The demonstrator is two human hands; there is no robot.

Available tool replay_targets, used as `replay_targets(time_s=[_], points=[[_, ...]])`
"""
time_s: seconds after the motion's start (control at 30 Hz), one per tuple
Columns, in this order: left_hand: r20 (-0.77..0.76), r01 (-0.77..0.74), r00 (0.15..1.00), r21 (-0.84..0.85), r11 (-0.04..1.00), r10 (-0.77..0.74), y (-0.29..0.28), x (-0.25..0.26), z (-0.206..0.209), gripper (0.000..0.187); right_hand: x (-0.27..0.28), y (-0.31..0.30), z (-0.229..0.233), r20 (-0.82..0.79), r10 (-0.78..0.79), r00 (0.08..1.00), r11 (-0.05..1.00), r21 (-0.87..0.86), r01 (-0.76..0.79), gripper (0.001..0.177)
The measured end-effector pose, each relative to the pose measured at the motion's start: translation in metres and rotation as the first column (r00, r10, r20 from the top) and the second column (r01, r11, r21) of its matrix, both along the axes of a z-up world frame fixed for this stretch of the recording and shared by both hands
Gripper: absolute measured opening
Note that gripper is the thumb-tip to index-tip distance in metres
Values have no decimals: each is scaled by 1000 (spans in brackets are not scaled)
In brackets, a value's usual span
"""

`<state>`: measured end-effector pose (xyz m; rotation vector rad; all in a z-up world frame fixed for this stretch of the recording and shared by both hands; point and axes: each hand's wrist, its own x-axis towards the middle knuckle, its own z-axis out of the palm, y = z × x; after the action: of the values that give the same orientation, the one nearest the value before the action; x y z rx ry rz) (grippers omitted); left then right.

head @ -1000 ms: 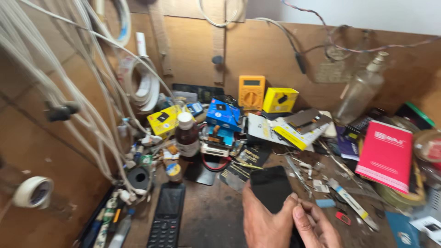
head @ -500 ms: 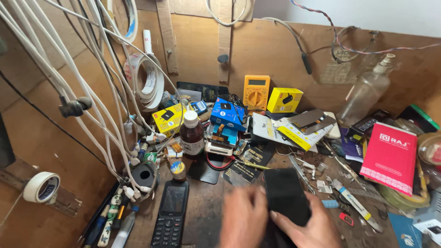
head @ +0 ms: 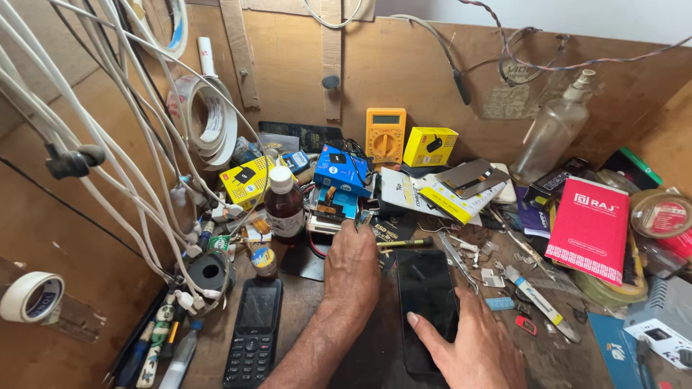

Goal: The person uses a metal prying tool to separate the back cover from a black smartphone. They work along the edges to release the clips and then lift the cover off, exposing the internal battery and components.

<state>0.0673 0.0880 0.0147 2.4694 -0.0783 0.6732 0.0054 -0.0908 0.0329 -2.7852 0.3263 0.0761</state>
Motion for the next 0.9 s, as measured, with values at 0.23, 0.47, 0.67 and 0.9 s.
replay_targets(time_s=[0.23, 0.47, 0.67, 0.9], points=[[-13, -85, 996, 20, 996, 86, 2, -8, 19, 17, -7, -10, 20, 73, 36, 997, 998, -44, -33, 69], [107, 128, 990, -364, 922, -95, -6, -48, 50, 3, -7, -23, 29, 327, -81, 942, 701, 690, -180, 41], [107, 368, 926, -474, 800, -362, -40, -64, 43, 7, -11, -15, 15, 386, -109, 916, 601, 760, -248, 27], [10, 340, 915, -554, 760, -402, -51, -70, 31, 5, -16, -32, -11, 278, -190, 942, 441, 881, -171, 18]])
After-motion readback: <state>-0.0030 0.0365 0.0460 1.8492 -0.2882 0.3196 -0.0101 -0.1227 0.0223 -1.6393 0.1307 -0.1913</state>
